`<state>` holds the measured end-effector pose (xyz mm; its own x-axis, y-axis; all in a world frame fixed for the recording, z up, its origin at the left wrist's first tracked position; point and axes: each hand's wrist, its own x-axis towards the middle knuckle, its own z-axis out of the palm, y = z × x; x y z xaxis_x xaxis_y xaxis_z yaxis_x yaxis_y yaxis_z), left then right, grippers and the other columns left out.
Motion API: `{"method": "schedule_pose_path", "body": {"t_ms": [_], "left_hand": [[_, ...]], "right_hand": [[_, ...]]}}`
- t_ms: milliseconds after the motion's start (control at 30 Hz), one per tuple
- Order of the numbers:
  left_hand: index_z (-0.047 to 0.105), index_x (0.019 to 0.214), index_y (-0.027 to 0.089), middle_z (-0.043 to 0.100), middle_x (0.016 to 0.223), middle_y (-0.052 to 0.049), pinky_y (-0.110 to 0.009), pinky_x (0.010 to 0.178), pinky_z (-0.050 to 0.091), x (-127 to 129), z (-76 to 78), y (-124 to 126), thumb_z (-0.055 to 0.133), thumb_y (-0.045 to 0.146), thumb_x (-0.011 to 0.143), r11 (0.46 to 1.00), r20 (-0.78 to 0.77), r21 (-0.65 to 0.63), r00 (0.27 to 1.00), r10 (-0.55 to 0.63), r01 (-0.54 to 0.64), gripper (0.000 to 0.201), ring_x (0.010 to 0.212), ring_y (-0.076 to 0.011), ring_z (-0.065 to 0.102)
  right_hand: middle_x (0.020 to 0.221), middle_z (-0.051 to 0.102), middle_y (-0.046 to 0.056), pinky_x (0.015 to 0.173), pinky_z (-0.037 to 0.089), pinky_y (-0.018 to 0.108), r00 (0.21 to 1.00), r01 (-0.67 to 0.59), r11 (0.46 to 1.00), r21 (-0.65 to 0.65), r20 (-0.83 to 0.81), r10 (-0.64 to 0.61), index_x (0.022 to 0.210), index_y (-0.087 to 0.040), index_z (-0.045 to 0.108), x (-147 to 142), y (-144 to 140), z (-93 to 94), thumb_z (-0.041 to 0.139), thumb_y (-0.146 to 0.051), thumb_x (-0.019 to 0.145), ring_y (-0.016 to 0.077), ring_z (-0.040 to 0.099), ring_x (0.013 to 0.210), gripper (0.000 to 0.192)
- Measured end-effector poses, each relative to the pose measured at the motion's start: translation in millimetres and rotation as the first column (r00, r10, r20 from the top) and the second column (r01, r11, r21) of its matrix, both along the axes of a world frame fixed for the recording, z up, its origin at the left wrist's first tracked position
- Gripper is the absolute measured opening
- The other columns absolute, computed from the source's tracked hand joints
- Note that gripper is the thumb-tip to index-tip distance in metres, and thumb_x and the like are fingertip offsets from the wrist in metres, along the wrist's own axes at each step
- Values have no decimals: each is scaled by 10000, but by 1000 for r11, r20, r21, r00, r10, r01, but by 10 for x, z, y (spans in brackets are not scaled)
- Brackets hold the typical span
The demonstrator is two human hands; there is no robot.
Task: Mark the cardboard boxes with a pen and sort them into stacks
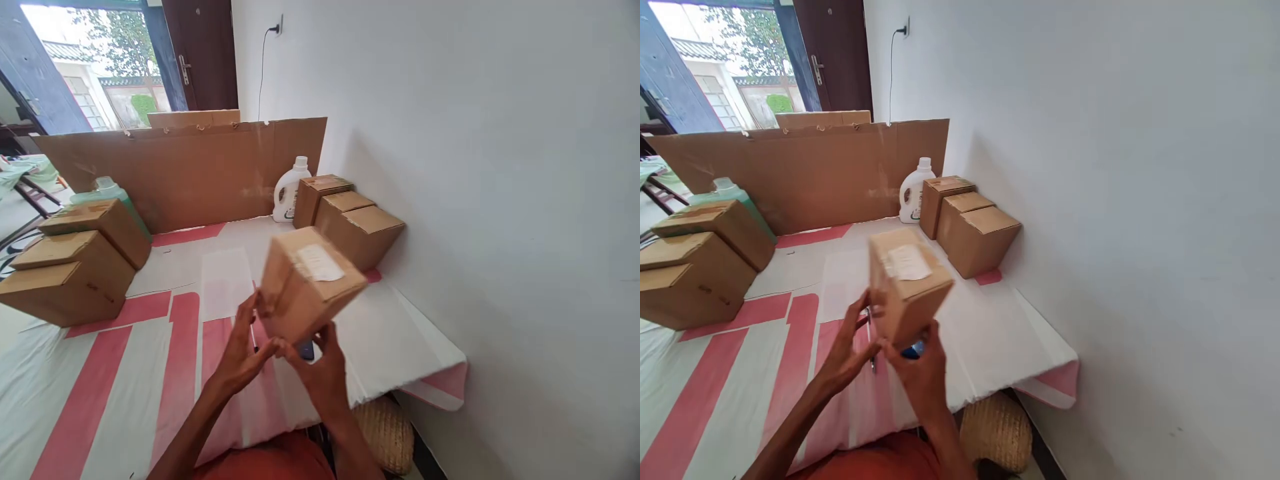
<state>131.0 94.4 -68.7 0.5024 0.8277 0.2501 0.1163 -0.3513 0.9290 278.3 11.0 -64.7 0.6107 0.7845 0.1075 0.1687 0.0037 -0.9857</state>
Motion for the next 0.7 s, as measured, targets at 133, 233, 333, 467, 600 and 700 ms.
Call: {"method": "schedule_pose_path", "body": {"t_ms": [133, 233, 333, 467, 600, 700], "left_hand": [[342, 1634, 260, 343, 1677, -130, -508, 1302, 232, 1113, 65, 23, 572, 317, 959, 912, -4, 4, 912, -410, 410, 715, 1576, -291, 291], [465, 1564, 183, 564, 1473, -156, -475, 1237, 357, 1853, 19, -68, 543, 313, 929, 848, -3, -3, 848, -530, 530, 653, 1410, -286, 498], [528, 1501, 129, 657, 1304, -170, -475, 1138, 450, 2358, -21, -61, 565, 391, 908, 828, -43, -45, 827, -560, 559, 649, 1323, -322, 532], [390, 1573, 32, 599, 1409, -268, -548, 1166, 391, 2663, -24, 227, 556, 606, 907, 859, -128, -146, 851, -509, 491, 894, 1395, -405, 484], [189, 1637, -21, 266, 1671, -344, -601, 1253, 228, 2736, 33, 567, 559, 715, 880, 879, -195, -218, 863, -466, 425, 1119, 1564, -481, 247], [195, 1636, -25, 259, 1664, -355, -613, 1230, 270, 2670, 90, 647, 510, 717, 914, 877, -186, -226, 865, -466, 424, 1082, 1544, -497, 272]], "right_hand": [[1115, 724, 169, 834, 576, 482, 844, 506, 859, -71, 247, -477, 1120, -214, 546, 800, -146, -177, 774, -743, 688, 385, 704, 1019, 720], [1240, 660, 284, 934, 533, 561, 630, 750, 654, -100, 408, -661, 1241, -151, 531, 1314, -104, -343, 698, -751, 720, 480, 632, 1177, 812], [1338, 574, 354, 948, 510, 628, 576, 800, 589, -115, 422, -700, 1379, -100, 465, 1635, 85, -465, 552, -670, 849, 524, 561, 1270, 783], [1357, 550, 350, 916, 519, 642, 592, 783, 613, -105, 430, -682, 1422, -123, 473, 1745, 462, -560, 432, -554, 947, 507, 542, 1286, 643], [1306, 599, 286, 938, 536, 564, 622, 734, 677, -53, 454, -638, 1372, -177, 542, 1710, 785, -616, 473, -454, 966, 435, 571, 1267, 496], [1300, 599, 281, 917, 549, 560, 632, 721, 690, -62, 466, -619, 1368, -168, 544, 1740, 906, -606, 481, -426, 966, 422, 594, 1233, 482]]}}
